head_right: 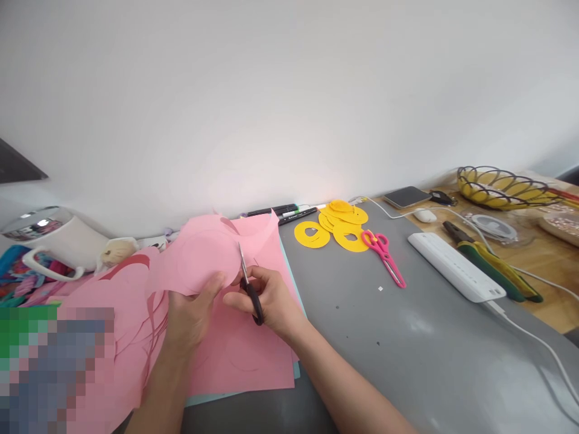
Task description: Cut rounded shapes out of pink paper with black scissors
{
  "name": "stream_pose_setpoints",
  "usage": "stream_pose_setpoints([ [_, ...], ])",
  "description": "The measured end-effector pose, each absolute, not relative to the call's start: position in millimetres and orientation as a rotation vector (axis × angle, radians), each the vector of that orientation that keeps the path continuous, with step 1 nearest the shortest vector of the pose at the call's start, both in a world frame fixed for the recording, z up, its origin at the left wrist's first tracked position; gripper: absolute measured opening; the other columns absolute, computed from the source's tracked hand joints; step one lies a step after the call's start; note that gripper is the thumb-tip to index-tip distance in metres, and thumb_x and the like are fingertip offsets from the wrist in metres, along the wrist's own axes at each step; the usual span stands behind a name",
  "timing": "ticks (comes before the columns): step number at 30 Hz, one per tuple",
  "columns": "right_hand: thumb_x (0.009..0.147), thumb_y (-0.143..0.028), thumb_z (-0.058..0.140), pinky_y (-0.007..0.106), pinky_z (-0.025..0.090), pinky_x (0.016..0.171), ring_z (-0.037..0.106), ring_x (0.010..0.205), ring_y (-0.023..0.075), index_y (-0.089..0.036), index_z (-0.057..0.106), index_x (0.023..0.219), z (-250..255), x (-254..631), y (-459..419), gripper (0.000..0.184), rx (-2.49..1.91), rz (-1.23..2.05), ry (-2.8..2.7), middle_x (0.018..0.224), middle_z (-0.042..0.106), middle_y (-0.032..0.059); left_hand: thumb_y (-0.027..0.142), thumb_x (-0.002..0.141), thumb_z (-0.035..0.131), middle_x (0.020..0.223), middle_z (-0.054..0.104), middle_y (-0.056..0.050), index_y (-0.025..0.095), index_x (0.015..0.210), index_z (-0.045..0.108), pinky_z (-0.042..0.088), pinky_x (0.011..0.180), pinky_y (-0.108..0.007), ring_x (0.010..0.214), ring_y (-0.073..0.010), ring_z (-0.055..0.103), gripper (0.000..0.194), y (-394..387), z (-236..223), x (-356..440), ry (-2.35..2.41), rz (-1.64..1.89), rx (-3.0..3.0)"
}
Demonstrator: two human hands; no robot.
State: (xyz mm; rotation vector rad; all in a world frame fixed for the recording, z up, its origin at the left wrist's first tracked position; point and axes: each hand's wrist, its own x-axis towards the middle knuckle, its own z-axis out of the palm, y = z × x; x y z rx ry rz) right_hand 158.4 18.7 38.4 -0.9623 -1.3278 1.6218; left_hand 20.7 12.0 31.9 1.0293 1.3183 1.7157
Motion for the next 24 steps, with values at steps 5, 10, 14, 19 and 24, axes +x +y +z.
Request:
stream_pose_setpoints([
  [5,0.064,-0.037,0.077,0.022,0.025,0.047,0.031,0.051,0.0081,-0.018,0.053,0.070,38.5,157.9,18.9,0.031,-0.993,1.628,-1.334,0.055,0.038,-0.0069,0.028,0.060,0.078,0.095,0.071,-0.009,0.017,0.122,0.055,0.052,0.090,-0.040,0.094,-0.0258,0.067,0.067,12.3,33.9,22.1,1.316,1.716,0.968],
  [10,0.063,-0.036,0.076,0.022,0.029,0.047,0.036,0.050,0.0085,-0.018,0.055,0.070,41.4,157.1,18.3,0.028,-1.031,1.610,-1.339,0.053,0.042,-0.0066,0.027,0.058,0.078,0.086,0.072,-0.008,0.014,0.110,0.062,0.055,0.084,-0.038,0.091,-0.0259,0.068,0.056,11.8,36.5,23.1,1.336,1.724,0.933],
  [14,0.065,-0.030,0.074,0.021,0.031,0.047,0.041,0.050,0.0088,-0.018,0.057,0.074,39.1,157.2,17.7,0.022,-1.045,1.622,-1.331,0.053,0.046,-0.0062,0.027,0.058,0.078,0.085,0.072,-0.009,0.013,0.089,0.068,0.054,0.084,-0.037,0.091,-0.0255,0.068,0.035,11.3,38.3,22.5,1.349,1.717,0.929],
  [19,0.068,-0.029,0.072,0.021,0.033,0.047,0.045,0.050,0.0096,-0.019,0.058,0.075,35.9,156.7,17.7,0.019,-1.053,1.610,-1.348,0.054,0.049,-0.0057,0.034,0.061,0.077,0.081,0.073,-0.010,0.012,0.079,0.069,0.056,0.080,-0.038,0.083,-0.0256,0.069,0.030,11.2,38.2,21.0,1.345,1.712,0.902],
  [24,0.066,-0.032,0.075,0.022,0.032,0.046,0.044,0.048,0.0095,-0.018,0.056,0.072,38.4,154.2,16.5,0.024,-1.054,1.609,-1.352,0.052,0.049,-0.0059,0.034,0.061,0.079,0.084,0.073,-0.009,0.014,0.084,0.070,0.056,0.075,-0.035,0.084,-0.0250,0.068,0.032,10.8,38.1,21.8,1.391,1.705,0.912],
])
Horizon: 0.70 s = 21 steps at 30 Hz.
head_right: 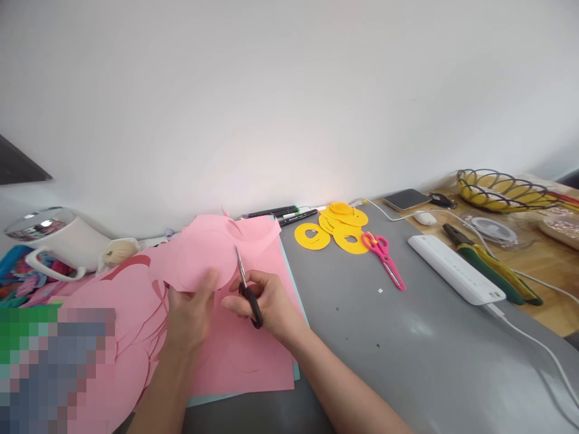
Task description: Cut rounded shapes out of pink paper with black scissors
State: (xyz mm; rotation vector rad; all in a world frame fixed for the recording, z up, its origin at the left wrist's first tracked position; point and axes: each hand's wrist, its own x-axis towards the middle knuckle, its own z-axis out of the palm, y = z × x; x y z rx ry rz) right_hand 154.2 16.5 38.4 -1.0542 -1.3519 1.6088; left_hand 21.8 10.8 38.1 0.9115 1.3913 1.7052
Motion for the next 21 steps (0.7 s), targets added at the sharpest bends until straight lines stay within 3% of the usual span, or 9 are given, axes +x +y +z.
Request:
stream_pose_setpoints([
  [5,0.064,-0.038,0.078,0.021,0.029,0.046,0.037,0.049,0.0079,-0.018,0.056,0.075,38.8,154.0,15.7,0.032,-1.005,1.623,-1.356,0.055,0.047,-0.0062,0.036,0.058,0.080,0.081,0.072,-0.008,0.016,0.080,0.070,0.057,0.073,-0.039,0.081,-0.0258,0.068,0.031,11.5,36.6,22.9,1.409,1.683,0.897],
  [10,0.062,-0.047,0.079,0.021,0.027,0.046,0.037,0.052,0.0082,-0.018,0.049,0.070,38.6,156.2,17.9,0.042,-0.887,1.636,-1.405,0.059,0.046,-0.0055,0.035,0.058,0.080,0.084,0.070,-0.007,0.016,0.087,0.067,0.055,0.083,-0.044,0.087,-0.0273,0.067,0.037,11.8,32.9,20.4,1.402,1.704,0.929],
  [21,0.058,-0.051,0.080,0.022,0.026,0.046,0.036,0.052,0.0078,-0.019,0.043,0.065,38.5,156.2,19.4,0.050,-0.962,1.583,-1.408,0.058,0.045,-0.0059,0.033,0.059,0.079,0.086,0.071,-0.008,0.015,0.094,0.065,0.056,0.083,-0.037,0.088,-0.0247,0.068,0.042,9.6,35.3,26.5,1.390,1.702,0.978],
])
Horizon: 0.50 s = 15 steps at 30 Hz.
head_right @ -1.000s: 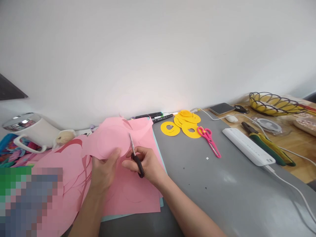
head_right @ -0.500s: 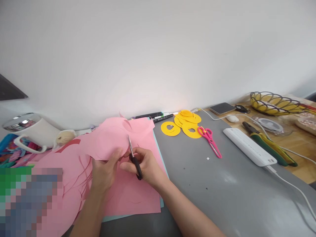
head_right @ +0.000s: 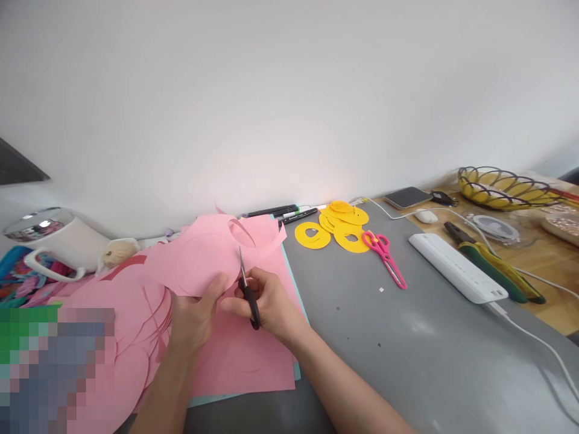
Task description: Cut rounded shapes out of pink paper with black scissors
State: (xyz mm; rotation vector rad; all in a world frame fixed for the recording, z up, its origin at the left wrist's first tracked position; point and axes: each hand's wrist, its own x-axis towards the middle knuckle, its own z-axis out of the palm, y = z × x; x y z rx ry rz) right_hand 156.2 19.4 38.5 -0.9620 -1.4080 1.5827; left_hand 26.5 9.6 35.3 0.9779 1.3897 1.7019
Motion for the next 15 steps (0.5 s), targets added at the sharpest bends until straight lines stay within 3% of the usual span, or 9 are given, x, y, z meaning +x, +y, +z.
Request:
stream_pose_setpoints([
  [8,0.057,-0.054,0.079,0.022,0.025,0.044,0.032,0.050,0.0074,-0.019,0.041,0.063,36.8,157.2,20.3,0.052,-1.000,1.560,-1.426,0.054,0.043,-0.0065,0.036,0.060,0.077,0.079,0.072,-0.007,0.015,0.083,0.067,0.056,0.081,-0.039,0.080,-0.0246,0.069,0.032,10.1,34.9,27.1,1.387,1.679,1.007],
  [15,0.058,-0.054,0.078,0.022,0.025,0.044,0.033,0.049,0.0073,-0.019,0.044,0.064,38.6,157.2,19.9,0.050,-1.006,1.567,-1.426,0.054,0.043,-0.0065,0.028,0.059,0.078,0.088,0.072,-0.007,0.015,0.101,0.064,0.054,0.083,-0.037,0.090,-0.0256,0.067,0.046,8.5,37.3,26.3,1.400,1.696,0.991],
])
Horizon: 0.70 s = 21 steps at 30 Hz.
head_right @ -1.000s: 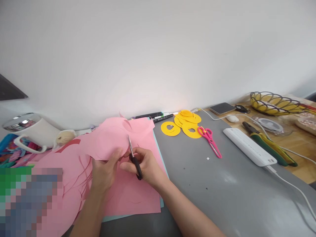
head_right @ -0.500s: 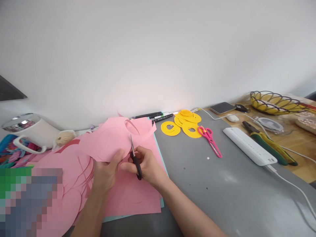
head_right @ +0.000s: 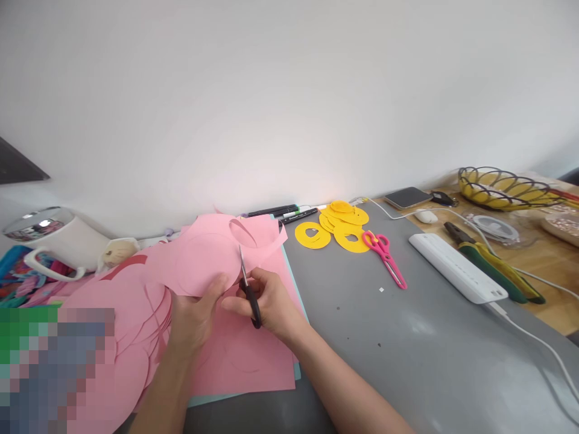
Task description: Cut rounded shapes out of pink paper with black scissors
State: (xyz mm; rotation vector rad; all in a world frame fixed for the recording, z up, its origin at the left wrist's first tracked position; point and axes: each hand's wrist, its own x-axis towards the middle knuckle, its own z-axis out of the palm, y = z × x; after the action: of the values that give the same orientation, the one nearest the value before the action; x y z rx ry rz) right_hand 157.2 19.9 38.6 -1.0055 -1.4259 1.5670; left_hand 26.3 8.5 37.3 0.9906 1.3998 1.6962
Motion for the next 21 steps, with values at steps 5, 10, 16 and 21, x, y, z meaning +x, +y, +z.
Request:
stream_pose_setpoints([
  [5,0.057,-0.053,0.080,0.022,0.027,0.046,0.036,0.052,0.0081,-0.019,0.044,0.065,39.4,157.1,19.6,0.051,-0.971,1.575,-1.421,0.057,0.045,-0.0058,0.025,0.057,0.078,0.086,0.072,-0.007,0.015,0.092,0.066,0.055,0.078,-0.036,0.087,-0.0250,0.067,0.038,9.4,35.9,24.5,1.397,1.682,0.976],
  [10,0.056,-0.053,0.080,0.022,0.026,0.046,0.035,0.051,0.0079,-0.019,0.044,0.065,40.4,156.6,19.3,0.051,-0.984,1.571,-1.410,0.055,0.043,-0.0063,0.024,0.057,0.077,0.087,0.072,-0.007,0.015,0.085,0.068,0.055,0.079,-0.036,0.087,-0.0247,0.067,0.030,9.5,34.7,24.2,1.389,1.695,0.997],
  [16,0.057,-0.049,0.081,0.021,0.023,0.045,0.031,0.050,0.0069,-0.018,0.045,0.064,37.7,157.4,19.3,0.048,-0.973,1.585,-1.397,0.054,0.042,-0.0072,0.022,0.057,0.077,0.085,0.073,-0.007,0.014,0.084,0.068,0.055,0.078,-0.033,0.087,-0.0237,0.067,0.030,8.3,38.9,25.7,1.398,1.681,0.997],
  [21,0.059,-0.046,0.081,0.021,0.022,0.044,0.031,0.049,0.0065,-0.018,0.044,0.063,36.3,158.1,19.4,0.046,-0.986,1.589,-1.392,0.053,0.041,-0.0075,0.024,0.058,0.077,0.086,0.073,-0.007,0.014,0.085,0.068,0.055,0.079,-0.033,0.088,-0.0238,0.067,0.030,8.0,39.8,25.2,1.411,1.674,1.006],
])
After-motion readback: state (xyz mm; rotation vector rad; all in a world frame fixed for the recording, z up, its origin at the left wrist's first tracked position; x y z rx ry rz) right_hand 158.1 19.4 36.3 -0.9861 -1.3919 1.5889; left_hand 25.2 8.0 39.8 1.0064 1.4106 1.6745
